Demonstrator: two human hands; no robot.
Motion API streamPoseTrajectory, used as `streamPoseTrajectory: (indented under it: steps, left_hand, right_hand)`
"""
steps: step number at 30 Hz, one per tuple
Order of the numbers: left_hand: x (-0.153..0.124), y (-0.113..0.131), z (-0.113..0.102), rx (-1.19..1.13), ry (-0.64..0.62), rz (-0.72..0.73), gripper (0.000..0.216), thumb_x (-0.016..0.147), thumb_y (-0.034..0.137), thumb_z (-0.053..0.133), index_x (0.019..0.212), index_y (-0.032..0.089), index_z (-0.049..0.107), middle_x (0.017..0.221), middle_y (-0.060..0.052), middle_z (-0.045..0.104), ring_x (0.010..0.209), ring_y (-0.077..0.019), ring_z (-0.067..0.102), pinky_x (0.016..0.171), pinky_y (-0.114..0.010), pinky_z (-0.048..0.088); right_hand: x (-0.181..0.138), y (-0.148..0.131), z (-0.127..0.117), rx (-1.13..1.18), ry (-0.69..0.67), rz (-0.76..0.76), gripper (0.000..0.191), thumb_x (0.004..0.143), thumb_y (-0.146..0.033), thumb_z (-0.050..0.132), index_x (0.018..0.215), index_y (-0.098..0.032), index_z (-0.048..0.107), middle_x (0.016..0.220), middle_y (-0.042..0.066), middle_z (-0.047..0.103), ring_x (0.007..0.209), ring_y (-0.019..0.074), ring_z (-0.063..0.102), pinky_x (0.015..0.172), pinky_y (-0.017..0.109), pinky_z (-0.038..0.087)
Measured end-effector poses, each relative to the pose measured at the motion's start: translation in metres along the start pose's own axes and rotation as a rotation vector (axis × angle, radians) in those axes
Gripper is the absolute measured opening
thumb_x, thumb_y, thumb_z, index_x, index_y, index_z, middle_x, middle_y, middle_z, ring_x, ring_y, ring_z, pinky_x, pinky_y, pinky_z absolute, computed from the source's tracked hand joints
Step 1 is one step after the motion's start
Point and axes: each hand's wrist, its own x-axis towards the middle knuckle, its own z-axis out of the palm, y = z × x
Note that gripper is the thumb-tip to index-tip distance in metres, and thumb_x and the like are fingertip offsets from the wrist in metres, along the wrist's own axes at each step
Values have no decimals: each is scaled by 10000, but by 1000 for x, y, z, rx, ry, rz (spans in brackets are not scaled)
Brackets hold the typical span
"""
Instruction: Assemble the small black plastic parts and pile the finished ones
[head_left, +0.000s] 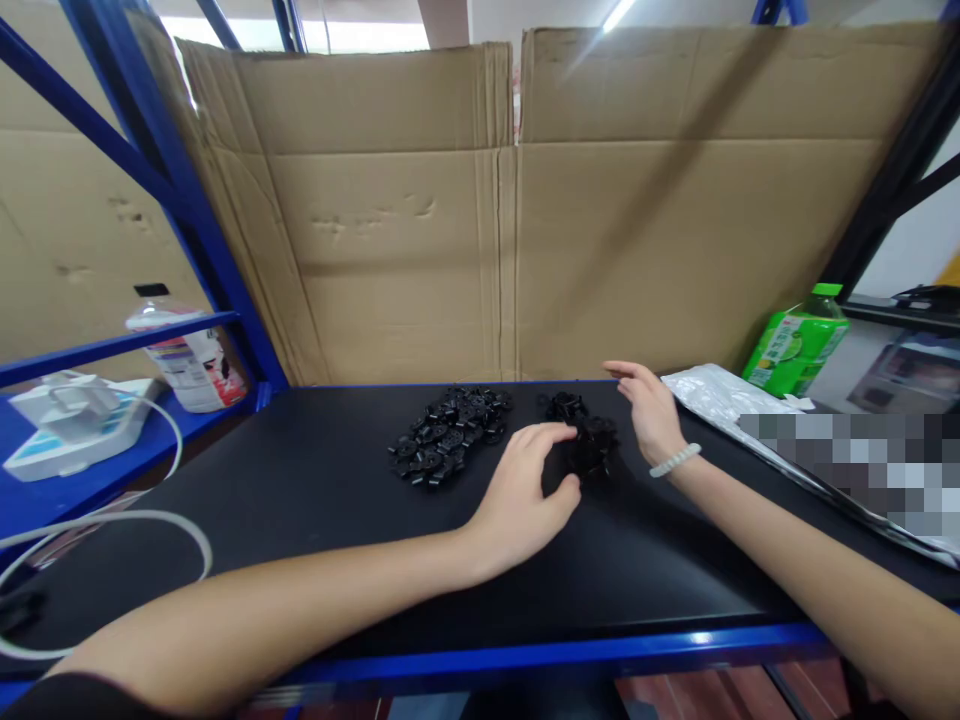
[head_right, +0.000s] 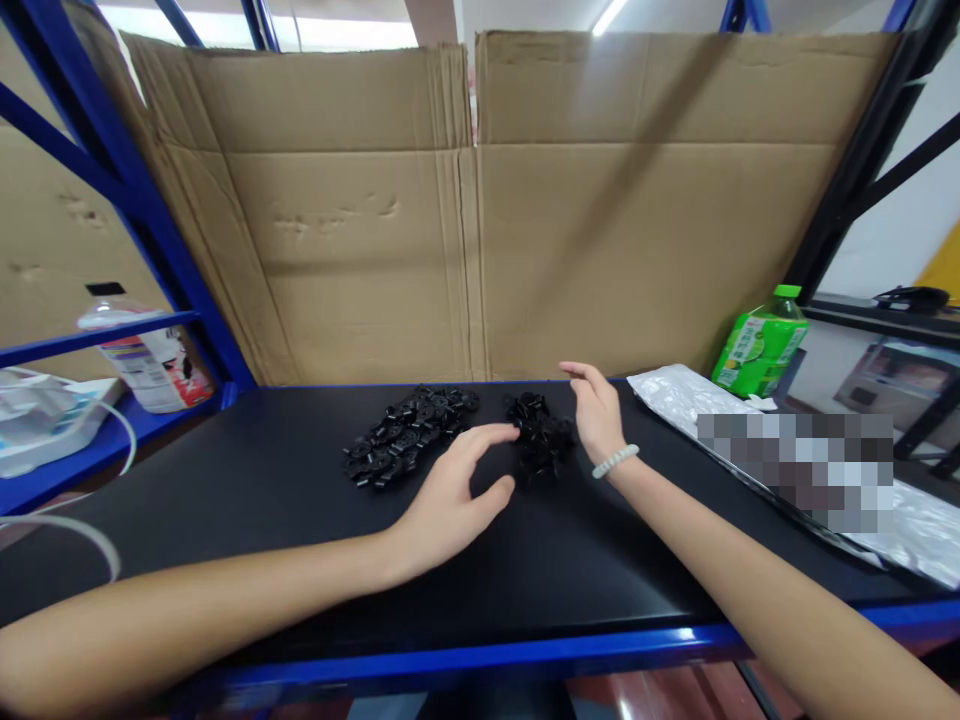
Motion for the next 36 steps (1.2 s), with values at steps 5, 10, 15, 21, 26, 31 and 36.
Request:
streamPoseTrajectory:
  steps: [5, 10, 15, 21, 26, 31, 36]
  left_hand:
    - [-27, -23, -83, 419, -71, 84, 289, 765, 138, 530, 1040, 197, 601, 991, -65, 622, 977, -230, 555, 880, -375, 445]
    - [-32, -61, -134, 584, -86, -125, 230, 809, 276, 536, 985, 193, 657, 857, -44, 623, 757, -183, 592, 689, -308, 492]
    - [-27, -69, -138, 563, -176, -103, 305, 787, 367, 600, 1049, 229, 673, 958, -55, 610, 862, -203, 591, 738, -306, 487]
    - [-14, -74, -141, 550, -282, -91, 250, 726, 345, 684, 940, 223, 724, 963, -63, 607, 899, -222, 585, 747, -308, 473]
    - [-6, -53, -136, 422, -105, -56, 253, 740, 303, 682, 972, 207, 712, 921, -53, 636, 843, -194, 602, 714, -283, 478]
    - [-12, -9, -81, -2, -155, -23, 270, 753, 197, 669, 1020, 162, 690, 933, -57, 681, 848, -166, 635, 792, -266, 508]
    - [-29, 2, -31, -325, -171, -97, 274, 737, 134, 673, 1011, 128, 675, 918, -68, 707, 839, -171, 662, 816, -280, 538]
  right_hand:
    - [-33, -47, 3, 185, -152, -21, 218, 781, -194, 380, 564, -217, 385, 571, -6, 439, 560, 137, 453, 543, 277, 392]
    - [-71, -63, 17, 284, -488, -7, 261, 800, -143, 348, 550, -214, 319, 538, -43, 291, 481, 108, 269, 435, 254, 221]
    - [-84, -56, 22, 91, -695, -88, 341, 882, -244, 307, 543, -213, 302, 520, -44, 307, 485, 105, 272, 468, 265, 241]
    - [-80, -52, 23, -43, -750, -96, 326, 819, -183, 303, 495, -203, 326, 501, -34, 350, 485, 106, 317, 504, 270, 266]
    - [-79, -54, 24, -45, -691, -19, 274, 728, -154, 328, 458, -205, 321, 464, -35, 352, 465, 100, 318, 481, 261, 253]
    - [-80, -48, 28, 52, -693, 225, 275, 701, -186, 364, 436, -212, 295, 420, -62, 284, 402, 76, 247, 412, 234, 213]
    - [-81, -44, 31, 30, -737, 364, 499, 838, -391, 380, 381, -194, 356, 330, -43, 333, 326, 76, 352, 397, 232, 329]
